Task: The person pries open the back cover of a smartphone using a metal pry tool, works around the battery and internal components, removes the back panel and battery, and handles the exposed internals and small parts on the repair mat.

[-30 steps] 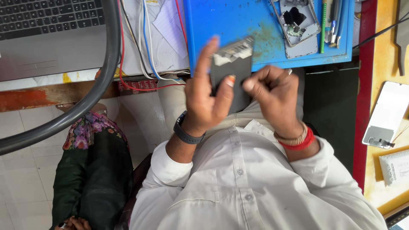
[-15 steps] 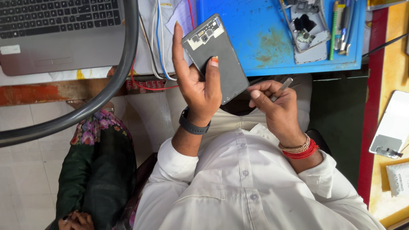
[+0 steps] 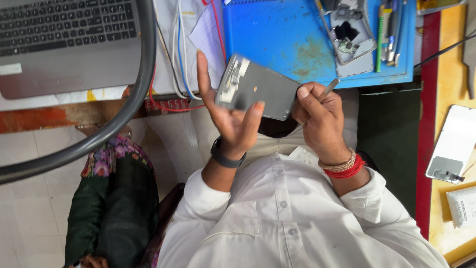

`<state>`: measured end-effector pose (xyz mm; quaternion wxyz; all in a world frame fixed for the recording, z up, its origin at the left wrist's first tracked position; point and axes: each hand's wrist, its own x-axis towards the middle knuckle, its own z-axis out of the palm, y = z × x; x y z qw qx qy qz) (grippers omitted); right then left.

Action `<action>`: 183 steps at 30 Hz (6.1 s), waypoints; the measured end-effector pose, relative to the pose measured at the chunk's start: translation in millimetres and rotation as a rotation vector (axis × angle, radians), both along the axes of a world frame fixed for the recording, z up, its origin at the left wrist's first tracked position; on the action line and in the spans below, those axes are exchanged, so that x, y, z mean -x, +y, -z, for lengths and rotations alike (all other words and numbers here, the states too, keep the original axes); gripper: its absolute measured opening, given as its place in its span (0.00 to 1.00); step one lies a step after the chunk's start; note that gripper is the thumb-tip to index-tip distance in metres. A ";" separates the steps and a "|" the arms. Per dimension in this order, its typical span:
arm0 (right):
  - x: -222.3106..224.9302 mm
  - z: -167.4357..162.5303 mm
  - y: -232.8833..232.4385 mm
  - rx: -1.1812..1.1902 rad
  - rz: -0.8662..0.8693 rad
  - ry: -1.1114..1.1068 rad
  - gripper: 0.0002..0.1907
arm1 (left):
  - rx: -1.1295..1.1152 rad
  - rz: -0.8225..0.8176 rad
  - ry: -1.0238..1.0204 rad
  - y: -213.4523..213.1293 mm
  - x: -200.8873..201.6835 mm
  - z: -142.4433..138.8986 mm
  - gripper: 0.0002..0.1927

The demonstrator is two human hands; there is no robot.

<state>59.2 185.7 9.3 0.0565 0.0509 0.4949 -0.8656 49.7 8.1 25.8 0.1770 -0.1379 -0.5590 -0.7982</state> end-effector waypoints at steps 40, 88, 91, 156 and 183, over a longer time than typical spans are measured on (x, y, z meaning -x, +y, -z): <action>37.5 -12.7 12.9 -0.735 -0.006 0.505 0.06 | -1.130 0.905 -0.770 13.1 -20.3 91.0 0.38; 52.9 -3.2 -15.5 -1.057 -0.027 0.914 0.11 | -1.009 0.780 -0.791 11.9 -22.0 100.3 0.34; 52.6 -4.5 -15.9 -1.062 -0.027 0.903 0.11 | -1.003 0.781 -0.795 12.4 -21.8 100.0 0.35; 40.0 9.8 -9.5 -1.082 0.091 0.735 0.10 | -0.730 0.464 -0.654 13.5 -22.6 67.9 0.33; 42.7 14.5 -8.5 -1.070 0.120 0.694 0.09 | -0.778 0.531 -0.630 11.4 -17.0 71.3 0.35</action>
